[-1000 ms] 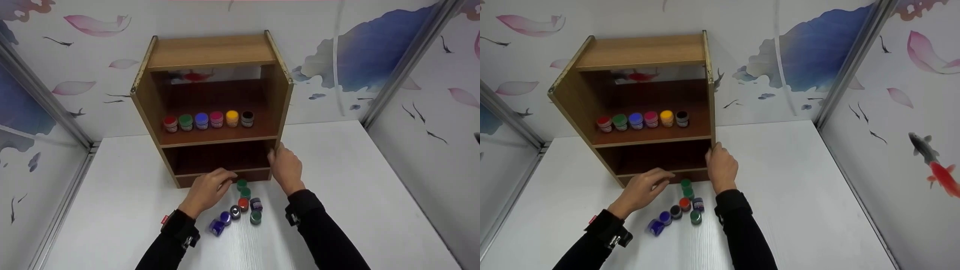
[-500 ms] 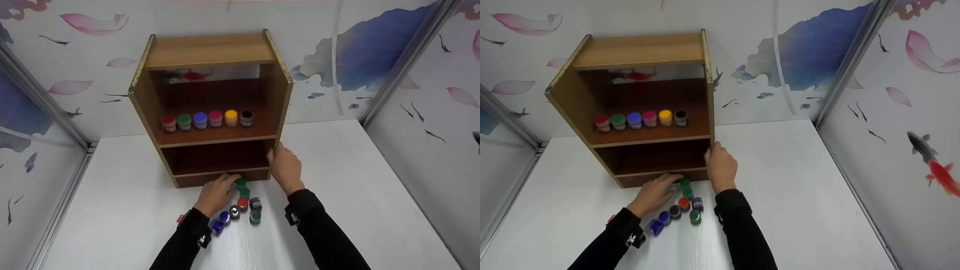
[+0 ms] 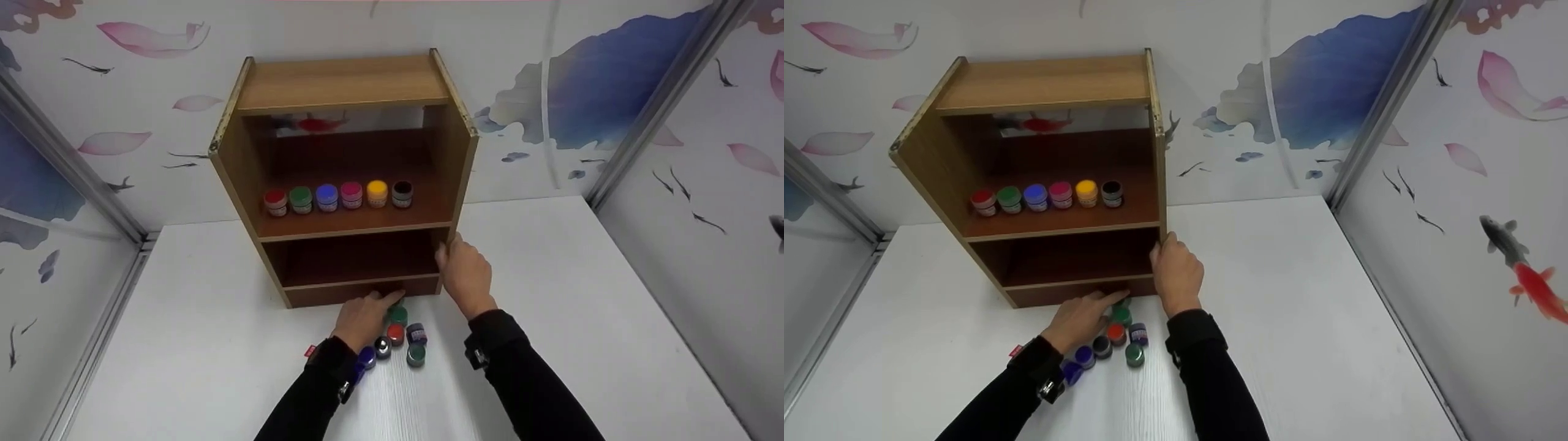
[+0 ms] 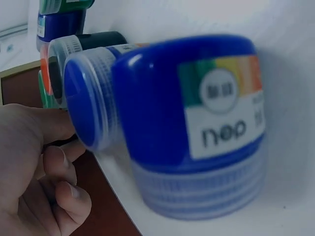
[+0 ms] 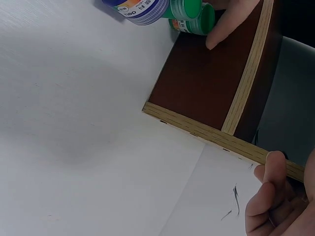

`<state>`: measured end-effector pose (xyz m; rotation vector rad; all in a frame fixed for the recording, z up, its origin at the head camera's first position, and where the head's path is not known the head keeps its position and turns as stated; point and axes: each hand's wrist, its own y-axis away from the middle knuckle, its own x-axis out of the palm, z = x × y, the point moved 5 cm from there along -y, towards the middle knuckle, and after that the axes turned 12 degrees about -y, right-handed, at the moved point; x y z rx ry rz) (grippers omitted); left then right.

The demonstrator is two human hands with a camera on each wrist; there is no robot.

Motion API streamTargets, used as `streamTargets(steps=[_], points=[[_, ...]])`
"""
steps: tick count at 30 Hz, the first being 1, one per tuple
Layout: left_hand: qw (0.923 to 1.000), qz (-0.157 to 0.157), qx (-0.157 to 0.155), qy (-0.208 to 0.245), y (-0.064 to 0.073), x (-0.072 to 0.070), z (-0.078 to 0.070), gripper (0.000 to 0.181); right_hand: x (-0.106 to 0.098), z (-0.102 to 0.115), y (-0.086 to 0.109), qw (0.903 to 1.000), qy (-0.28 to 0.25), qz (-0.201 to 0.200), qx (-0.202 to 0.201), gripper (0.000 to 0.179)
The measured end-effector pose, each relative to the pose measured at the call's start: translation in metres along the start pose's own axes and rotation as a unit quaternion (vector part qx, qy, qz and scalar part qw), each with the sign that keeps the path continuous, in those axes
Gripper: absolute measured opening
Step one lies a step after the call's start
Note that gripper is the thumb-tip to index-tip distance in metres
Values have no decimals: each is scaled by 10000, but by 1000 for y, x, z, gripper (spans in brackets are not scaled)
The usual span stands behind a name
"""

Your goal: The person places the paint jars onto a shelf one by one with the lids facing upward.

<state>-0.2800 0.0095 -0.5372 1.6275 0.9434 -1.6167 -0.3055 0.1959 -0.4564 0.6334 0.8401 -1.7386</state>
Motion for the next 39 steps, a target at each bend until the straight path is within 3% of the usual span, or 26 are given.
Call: streamTargets(steps=[10,23,33,39], points=[[9992,-278,-28,-288,2,4,4,44,0,3,-1,10000,-3,-4,22,31],[9988,-230,-126,403,13,6,20,34,0,1,1,9998,40,-122,-165,27],[9991,1,-278,319,17,10,22,44,1,-1,1,9999,36,-66,-82,29],[9977,1,-459,502,18,11,25,42,1,-1,-1,9999,15,-115,-79,29]])
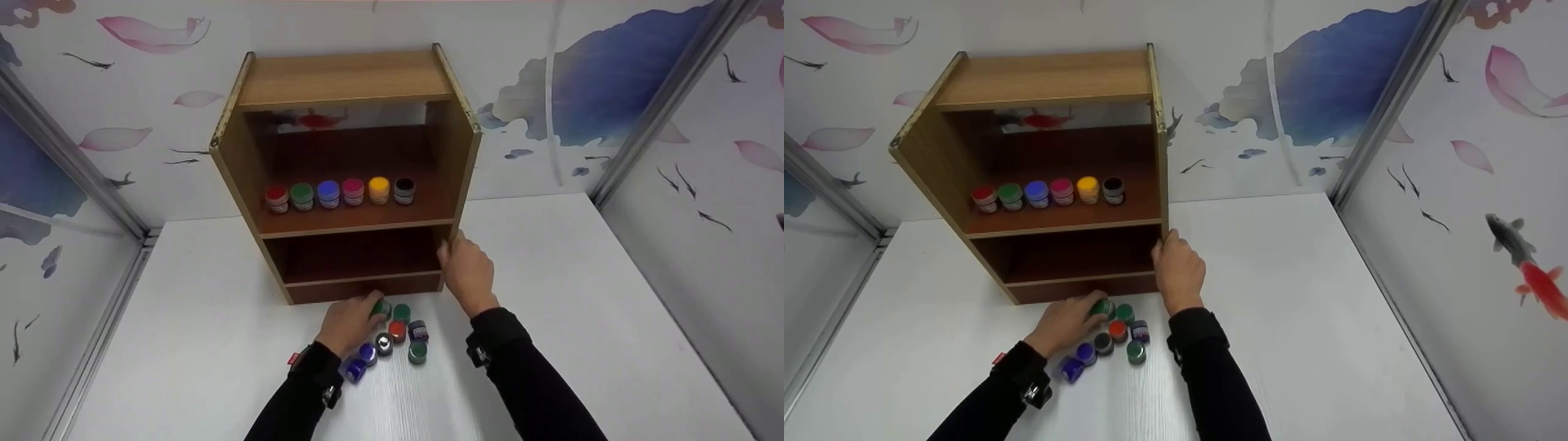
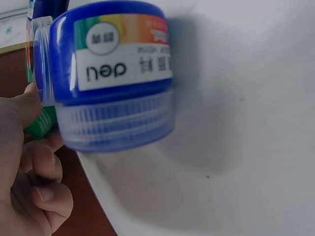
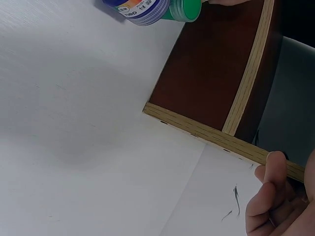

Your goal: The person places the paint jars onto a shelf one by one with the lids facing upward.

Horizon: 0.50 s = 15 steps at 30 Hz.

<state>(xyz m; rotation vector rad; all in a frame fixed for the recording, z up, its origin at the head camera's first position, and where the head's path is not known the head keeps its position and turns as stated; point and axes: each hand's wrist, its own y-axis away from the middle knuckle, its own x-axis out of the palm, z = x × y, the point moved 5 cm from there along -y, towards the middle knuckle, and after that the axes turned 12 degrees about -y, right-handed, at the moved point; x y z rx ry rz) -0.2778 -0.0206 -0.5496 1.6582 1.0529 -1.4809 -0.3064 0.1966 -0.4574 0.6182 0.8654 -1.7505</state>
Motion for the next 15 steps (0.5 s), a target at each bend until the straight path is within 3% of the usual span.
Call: streamTargets(steps=[10,15], points=[[9935,360,-149,1071,4,2,3,37,-1,2,1,9999,31,-49,-82,28],[9914,408,-252,1221,4,3,3,31,-1,2,1,9998,40,-77,-182,27]])
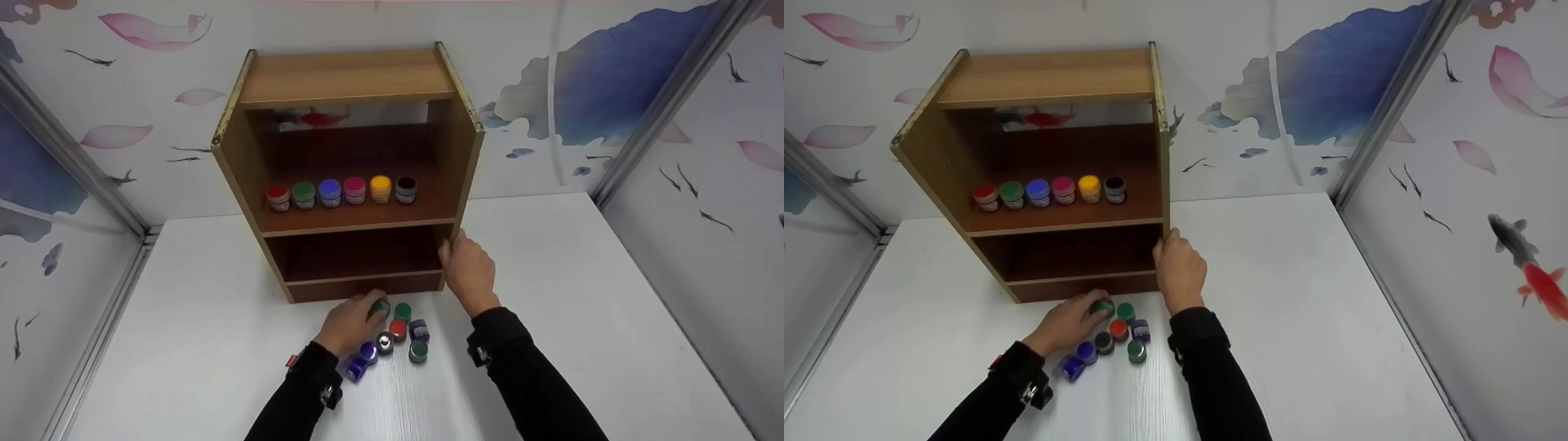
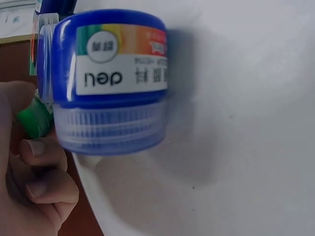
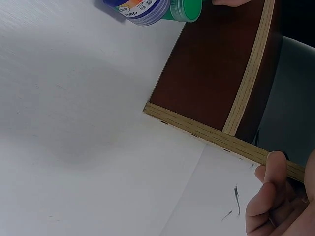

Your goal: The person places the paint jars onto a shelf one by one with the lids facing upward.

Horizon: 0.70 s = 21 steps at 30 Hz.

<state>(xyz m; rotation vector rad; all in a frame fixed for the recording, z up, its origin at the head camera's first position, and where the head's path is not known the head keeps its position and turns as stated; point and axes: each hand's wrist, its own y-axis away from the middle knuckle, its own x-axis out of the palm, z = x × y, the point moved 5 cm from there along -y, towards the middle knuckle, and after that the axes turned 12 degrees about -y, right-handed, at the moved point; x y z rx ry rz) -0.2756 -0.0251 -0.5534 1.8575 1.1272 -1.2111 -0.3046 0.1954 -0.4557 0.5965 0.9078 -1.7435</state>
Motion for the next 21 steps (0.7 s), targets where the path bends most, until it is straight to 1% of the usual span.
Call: streamTargets(steps=[5,7,10,14,17,21], points=[[9979,-268,219,-542,-3,-1,-4,21,1,-1,0,10000,-23,4,76,27],[9965,-319,287,-722,-4,-2,-7,23,2,-1,0,9999,-15,58,131,28],[9967,-273,322,-699,-5,-2,-10,30,2,-1,-1,9997,-7,144,219,30],[9976,-125,283,-624,-5,-2,-14,37,1,-1,-1,9996,7,118,242,30],[9972,-65,195,-726,-4,-1,-13,40,0,-1,-1,9997,2,80,216,30],[9967,19,98,-810,-3,1,-11,48,2,-1,-1,9997,-7,93,211,30]])
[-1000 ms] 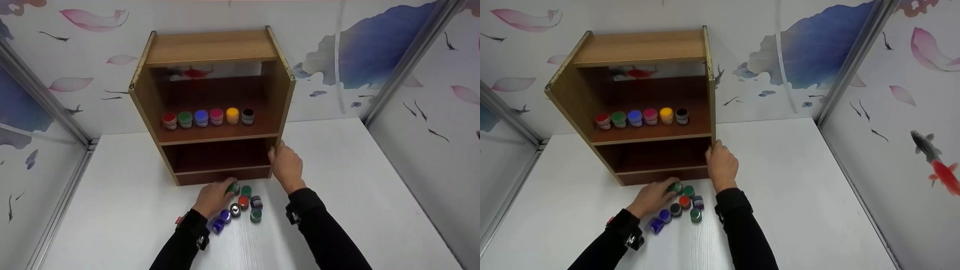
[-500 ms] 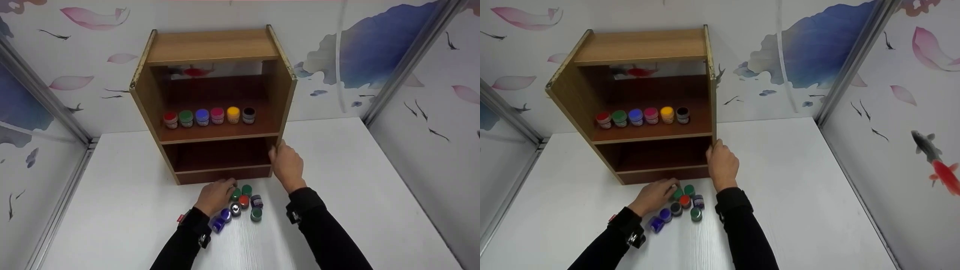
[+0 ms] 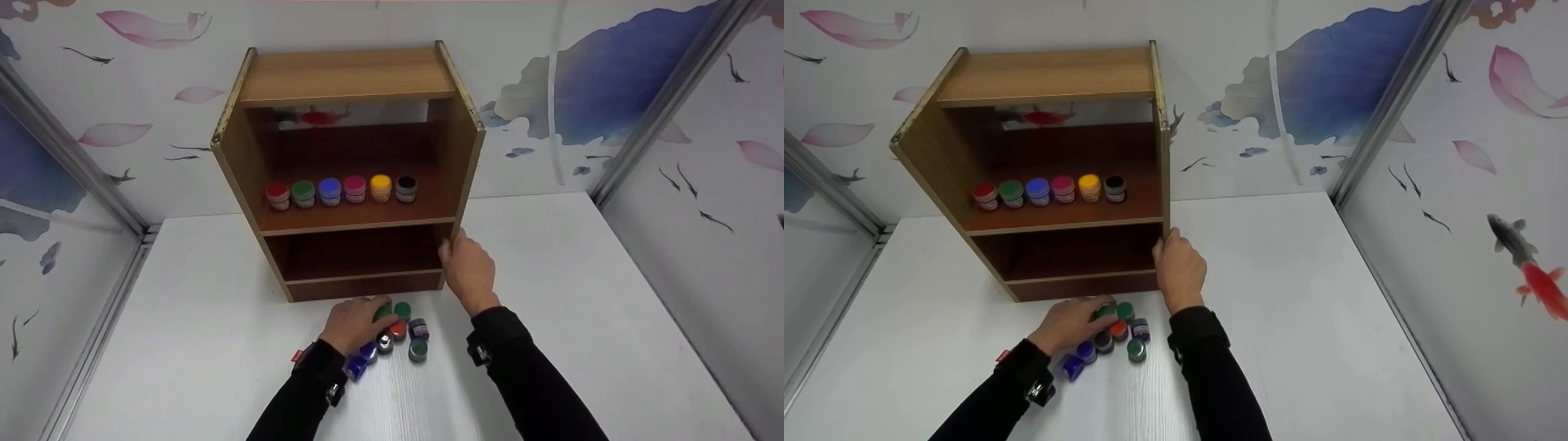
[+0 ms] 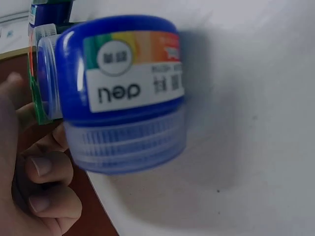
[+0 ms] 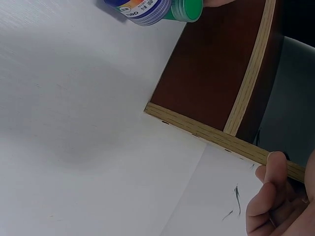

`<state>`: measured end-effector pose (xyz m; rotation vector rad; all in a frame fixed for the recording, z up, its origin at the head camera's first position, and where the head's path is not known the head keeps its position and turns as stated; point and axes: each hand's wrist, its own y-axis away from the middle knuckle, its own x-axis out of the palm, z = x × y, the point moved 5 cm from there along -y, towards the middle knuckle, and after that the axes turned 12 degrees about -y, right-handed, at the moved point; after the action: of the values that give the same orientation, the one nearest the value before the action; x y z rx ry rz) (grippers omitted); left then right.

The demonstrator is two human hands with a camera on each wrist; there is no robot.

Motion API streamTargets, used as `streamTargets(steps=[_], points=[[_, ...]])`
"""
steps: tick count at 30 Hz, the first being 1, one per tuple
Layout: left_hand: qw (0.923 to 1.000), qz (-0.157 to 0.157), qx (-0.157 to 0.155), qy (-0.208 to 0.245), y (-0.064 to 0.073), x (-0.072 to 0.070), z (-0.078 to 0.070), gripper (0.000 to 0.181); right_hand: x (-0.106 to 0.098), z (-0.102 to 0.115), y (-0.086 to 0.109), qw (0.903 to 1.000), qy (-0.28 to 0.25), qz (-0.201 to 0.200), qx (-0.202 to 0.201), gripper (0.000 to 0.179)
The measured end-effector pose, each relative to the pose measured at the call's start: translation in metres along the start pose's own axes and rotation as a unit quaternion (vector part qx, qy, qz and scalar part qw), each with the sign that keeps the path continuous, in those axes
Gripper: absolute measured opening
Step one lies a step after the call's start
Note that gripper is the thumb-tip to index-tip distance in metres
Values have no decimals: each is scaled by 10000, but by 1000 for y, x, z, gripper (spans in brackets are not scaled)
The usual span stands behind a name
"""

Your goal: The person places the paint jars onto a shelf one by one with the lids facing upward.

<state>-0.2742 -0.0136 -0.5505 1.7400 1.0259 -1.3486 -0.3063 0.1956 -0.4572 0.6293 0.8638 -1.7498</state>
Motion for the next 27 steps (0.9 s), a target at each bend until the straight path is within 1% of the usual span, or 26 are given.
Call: streamTargets(steps=[2,6,10,12,14,16,19,22,25,27], points=[[10000,-34,29,-48,0,0,0,47,0,0,0,10000,-11,19,-7,30],[9998,-86,145,-93,0,-1,-2,40,1,-1,0,10000,-13,87,28,30],[9997,-108,163,-154,0,-1,-2,39,1,-1,0,10000,-4,66,35,30],[9993,-216,146,-269,-1,-2,-1,39,1,-1,0,10000,-13,55,45,30],[9989,-291,65,-373,-1,-3,0,39,1,-1,0,9999,-38,73,61,31],[9983,-313,2,-482,-2,-4,2,40,1,-1,-1,9999,-32,92,81,31],[9981,-250,-75,-554,-2,-4,3,45,1,0,0,10000,-13,69,52,31],[9973,-337,-31,-659,-3,-3,4,43,1,-1,-1,10000,13,44,18,30],[9973,-441,10,-579,-3,-4,5,38,2,-2,-1,10000,11,70,24,31],[9984,-440,-11,-357,-3,-4,7,37,1,-2,0,10000,15,82,38,31]])
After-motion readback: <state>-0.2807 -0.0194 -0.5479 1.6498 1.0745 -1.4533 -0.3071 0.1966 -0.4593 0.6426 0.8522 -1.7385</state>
